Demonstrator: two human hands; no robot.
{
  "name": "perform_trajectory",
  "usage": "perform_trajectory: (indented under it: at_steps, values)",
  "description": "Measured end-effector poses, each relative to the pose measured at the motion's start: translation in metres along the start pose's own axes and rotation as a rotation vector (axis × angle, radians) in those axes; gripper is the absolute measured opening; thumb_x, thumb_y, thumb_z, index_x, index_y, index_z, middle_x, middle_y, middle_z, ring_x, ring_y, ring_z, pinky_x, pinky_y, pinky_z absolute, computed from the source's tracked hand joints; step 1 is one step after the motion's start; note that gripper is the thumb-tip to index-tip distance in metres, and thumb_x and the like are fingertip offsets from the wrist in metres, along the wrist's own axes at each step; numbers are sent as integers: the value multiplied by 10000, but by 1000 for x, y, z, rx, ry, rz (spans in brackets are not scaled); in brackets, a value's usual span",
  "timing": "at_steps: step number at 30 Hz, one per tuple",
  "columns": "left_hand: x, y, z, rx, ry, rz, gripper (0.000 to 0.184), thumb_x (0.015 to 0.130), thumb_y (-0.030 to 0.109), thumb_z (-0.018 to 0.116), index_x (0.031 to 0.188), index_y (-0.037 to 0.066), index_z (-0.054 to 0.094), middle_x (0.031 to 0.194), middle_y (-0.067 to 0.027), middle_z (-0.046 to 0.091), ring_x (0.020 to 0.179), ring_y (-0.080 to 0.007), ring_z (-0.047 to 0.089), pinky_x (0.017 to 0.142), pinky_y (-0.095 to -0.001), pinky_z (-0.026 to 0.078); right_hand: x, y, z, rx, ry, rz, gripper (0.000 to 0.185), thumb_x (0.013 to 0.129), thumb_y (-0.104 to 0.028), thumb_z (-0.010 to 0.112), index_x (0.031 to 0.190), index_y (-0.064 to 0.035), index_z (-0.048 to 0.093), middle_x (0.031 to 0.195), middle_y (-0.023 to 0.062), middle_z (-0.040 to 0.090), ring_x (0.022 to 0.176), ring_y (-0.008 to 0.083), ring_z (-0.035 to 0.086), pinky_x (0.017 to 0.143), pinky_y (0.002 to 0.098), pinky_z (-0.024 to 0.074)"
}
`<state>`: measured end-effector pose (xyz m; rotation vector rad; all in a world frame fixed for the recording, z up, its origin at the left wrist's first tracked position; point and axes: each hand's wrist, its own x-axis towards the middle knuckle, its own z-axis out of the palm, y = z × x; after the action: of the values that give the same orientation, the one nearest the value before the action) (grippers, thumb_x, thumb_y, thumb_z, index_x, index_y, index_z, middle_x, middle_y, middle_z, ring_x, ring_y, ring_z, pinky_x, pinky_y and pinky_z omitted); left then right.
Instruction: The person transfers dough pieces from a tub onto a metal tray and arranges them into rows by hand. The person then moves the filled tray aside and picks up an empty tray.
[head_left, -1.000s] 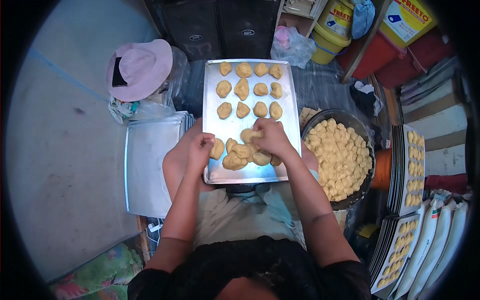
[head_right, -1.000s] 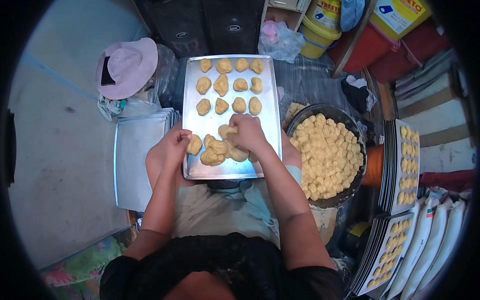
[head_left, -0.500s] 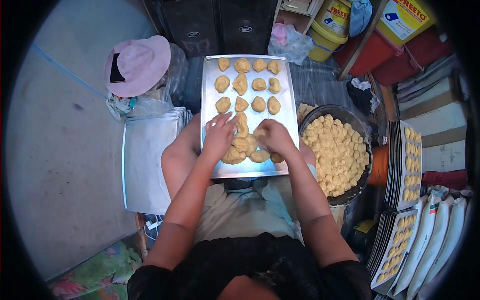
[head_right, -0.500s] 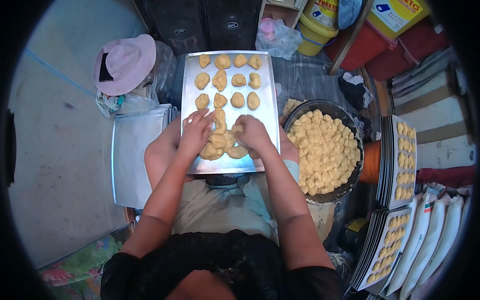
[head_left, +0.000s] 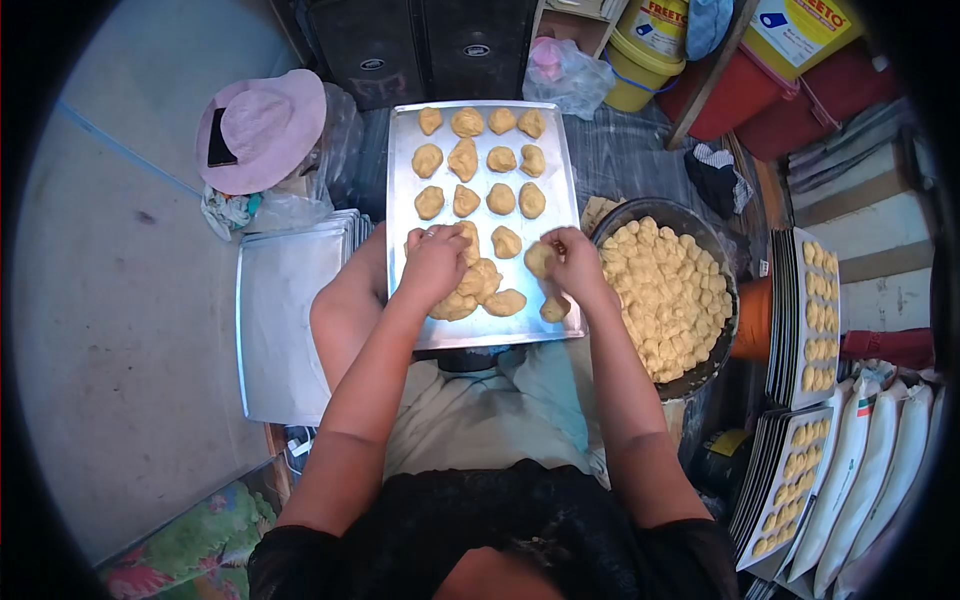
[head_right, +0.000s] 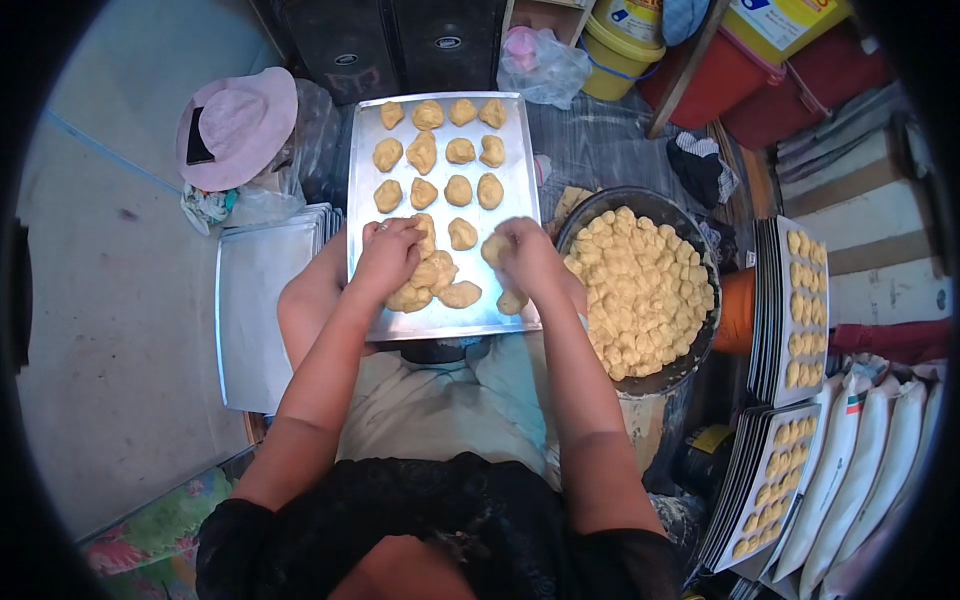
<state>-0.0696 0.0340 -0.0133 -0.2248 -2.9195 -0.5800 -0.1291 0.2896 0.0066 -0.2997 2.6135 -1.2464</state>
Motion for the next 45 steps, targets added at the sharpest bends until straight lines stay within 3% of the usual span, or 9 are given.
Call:
perform_trajectory:
  at_steps: [3,8,12,15,28,31,35,40,45]
  values:
    - [7,20,-8,46,74,-20,255,863,208,640,1085,107,713,1236,-72,643,1147,-246,571,1009,-460,339,22,16,9,-169,65,-253,302,765,-25,635,1060,-49,697,1135,170,631,1101,330,599,918,379,499]
    - [26,42,29,-85,133,92,244,843,229,658,1047,109,715,1184,-58,649,1144,-265,562,988,-450,350,5,-5,3,-186,81,4,541,757,-196,744,1243,-20,586,1128,207,638,1088,345,623,929,396,506]
    - [39,55,26,-3,-78,69,194,859,200,632,1010,109,714,1162,-48,654,1153,-262,554,958,-440,364,24,26,24,-42,303,-117,455,744,-157,774,1149,9,647,899,153,701,743,298,693,723,349,558]
    - [48,58,27,8,14,65,183,840,165,627,991,108,712,1137,-37,664,1140,-251,559,929,-425,367,21,18,23,-18,154,39,372,816,-189,689,1161,-52,670,1121,197,674,1024,354,656,900,408,517]
    - [78,66,31,110,176,186,313,840,164,636,1147,116,669,1182,-69,634,1144,-267,546,937,-448,351,-45,12,-18,-230,114,-325,356,722,-163,755,1064,-99,678,1011,118,615,1012,343,590,901,416,480]
    - [12,65,-1,-44,127,-12,373,866,223,641,1218,102,638,1251,-115,591,1191,-314,515,990,-470,342,-65,35,-17,-211,-246,-435,371,695,-128,767,1051,-93,669,1022,119,617,1032,341,581,871,411,481]
    - [-69,46,-7,-172,112,-184,426,866,232,666,1257,76,603,1264,-159,570,1198,-352,498,1017,-504,357,-62,4,-18,-20,-38,46,361,725,-212,803,1035,-83,671,889,98,649,969,264,635,841,392,506]
    - [-100,36,5,-193,128,-157,484,808,157,734,1251,39,578,1226,-177,568,1164,-380,513,988,-464,431,-39,3,16,-513,188,-263,418,770,-358,770,1057,-81,646,972,108,628,959,317,577,819,419,460]
    - [-106,33,-11,-384,-14,-391,483,768,194,807,1156,21,577,1200,-194,544,1095,-383,546,938,-445,466,-62,-17,43,-343,4,-647,440,747,-273,748,1131,-104,617,1062,98,621,1056,296,550,964,483,329]
